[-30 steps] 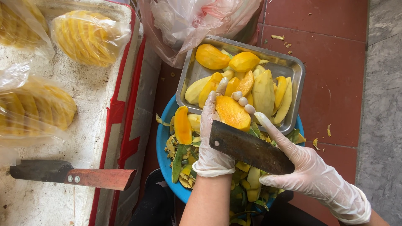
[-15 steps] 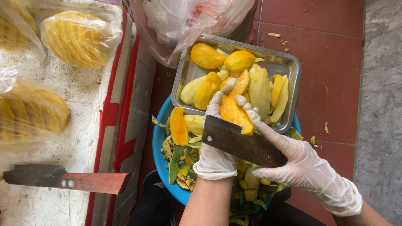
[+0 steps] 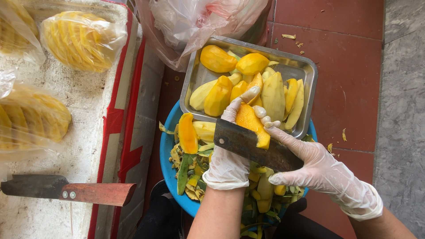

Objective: Peeling and slicing mangoes using a large knife and placing the slices into a metal tray

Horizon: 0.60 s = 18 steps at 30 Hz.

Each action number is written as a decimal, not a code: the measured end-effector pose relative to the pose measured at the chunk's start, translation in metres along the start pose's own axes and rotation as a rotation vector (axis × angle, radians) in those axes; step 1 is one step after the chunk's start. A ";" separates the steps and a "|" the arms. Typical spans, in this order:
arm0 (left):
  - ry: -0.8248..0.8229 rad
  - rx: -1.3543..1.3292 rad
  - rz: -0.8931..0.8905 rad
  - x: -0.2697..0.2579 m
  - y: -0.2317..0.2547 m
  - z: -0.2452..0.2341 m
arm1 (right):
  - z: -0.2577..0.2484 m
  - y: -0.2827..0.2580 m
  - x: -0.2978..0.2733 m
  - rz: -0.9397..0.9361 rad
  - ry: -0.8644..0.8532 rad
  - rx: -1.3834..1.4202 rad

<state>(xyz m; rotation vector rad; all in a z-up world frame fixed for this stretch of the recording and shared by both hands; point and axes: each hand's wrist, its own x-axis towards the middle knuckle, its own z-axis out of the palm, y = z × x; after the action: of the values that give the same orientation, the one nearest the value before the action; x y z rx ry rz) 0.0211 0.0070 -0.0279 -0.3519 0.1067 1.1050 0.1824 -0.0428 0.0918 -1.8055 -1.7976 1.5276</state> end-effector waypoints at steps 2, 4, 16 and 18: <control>0.001 0.010 -0.007 -0.002 0.002 -0.003 | -0.001 -0.001 0.002 -0.009 -0.018 0.037; 0.004 0.019 -0.014 -0.003 0.002 -0.006 | -0.002 -0.002 0.004 -0.018 -0.036 0.074; 0.493 0.059 0.052 -0.005 -0.001 0.028 | 0.004 0.074 0.029 -0.196 -0.324 1.044; 0.497 0.084 0.027 -0.004 -0.001 0.026 | 0.005 0.074 0.027 -0.220 -0.347 1.075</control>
<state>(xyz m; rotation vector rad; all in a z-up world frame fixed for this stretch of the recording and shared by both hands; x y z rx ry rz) 0.0183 0.0116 -0.0026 -0.5457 0.5972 1.0173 0.2196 -0.0423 0.0225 -0.8294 -0.8419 2.1588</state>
